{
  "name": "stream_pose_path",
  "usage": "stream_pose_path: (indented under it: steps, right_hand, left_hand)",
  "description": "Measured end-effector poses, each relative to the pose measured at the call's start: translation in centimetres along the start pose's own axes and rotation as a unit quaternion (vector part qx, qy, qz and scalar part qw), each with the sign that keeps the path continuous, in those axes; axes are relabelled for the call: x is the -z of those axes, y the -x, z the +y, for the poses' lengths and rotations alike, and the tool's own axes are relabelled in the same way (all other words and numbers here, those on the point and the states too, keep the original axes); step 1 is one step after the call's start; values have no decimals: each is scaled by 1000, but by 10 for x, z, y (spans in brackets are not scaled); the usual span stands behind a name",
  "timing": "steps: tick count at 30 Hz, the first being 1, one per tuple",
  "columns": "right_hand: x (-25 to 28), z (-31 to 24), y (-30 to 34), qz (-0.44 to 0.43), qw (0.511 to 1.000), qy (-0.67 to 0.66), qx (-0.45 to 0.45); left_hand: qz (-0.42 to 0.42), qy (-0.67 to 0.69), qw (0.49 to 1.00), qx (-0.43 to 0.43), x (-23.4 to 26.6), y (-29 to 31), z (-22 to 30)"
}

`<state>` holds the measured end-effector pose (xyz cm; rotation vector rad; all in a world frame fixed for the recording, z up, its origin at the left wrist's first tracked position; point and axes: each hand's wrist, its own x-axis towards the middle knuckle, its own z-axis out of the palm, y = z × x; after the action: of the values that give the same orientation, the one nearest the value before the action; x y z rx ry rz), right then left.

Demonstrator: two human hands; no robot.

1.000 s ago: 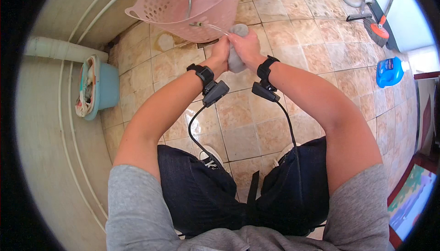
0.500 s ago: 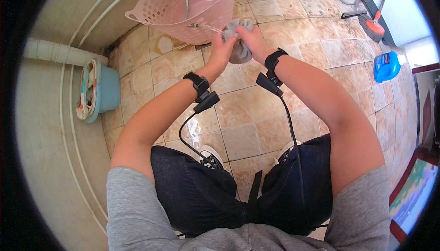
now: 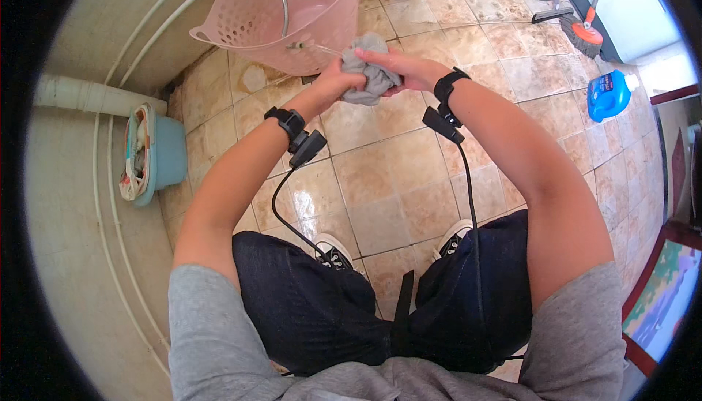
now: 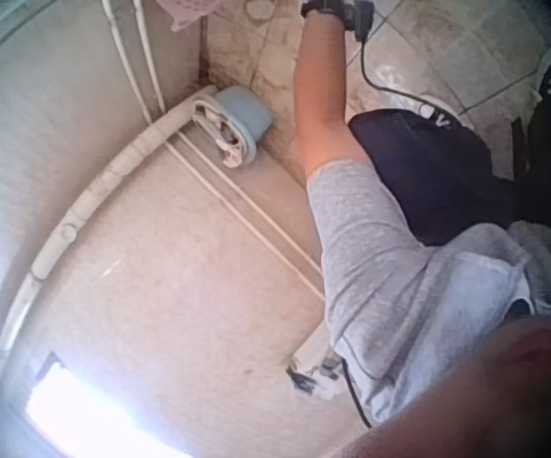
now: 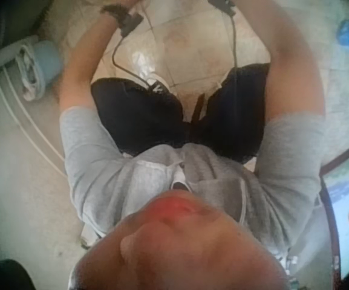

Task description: The person connects pink plastic tubes and shelves to assemble a stand by hand, then takes a gray cloth to a washing machine and wrings it out under a water source.

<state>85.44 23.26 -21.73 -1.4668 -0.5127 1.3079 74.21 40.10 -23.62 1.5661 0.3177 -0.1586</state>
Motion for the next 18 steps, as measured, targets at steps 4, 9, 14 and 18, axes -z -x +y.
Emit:
stream_pose_path:
  steps: [4, 9, 14, 18]
  right_hand:
    - [8, -4, 5, 40, 997, -65, -30]
    - [10, 12, -14, -41, 974, -202, 93]
    - [-23, 28, -41, 213, 943, -220, 130]
    - [-31, 39, -46, 245, 921, -259, 157]
  left_hand:
    - [-42, 113, 992, 19, 5, 5, 3]
    - [-80, 190, 971, 125, -16, 6, 23]
    - [164, -6, 986, -14, -14, -6, -2]
    - [168, 82, 977, -103, -39, -14, -4]
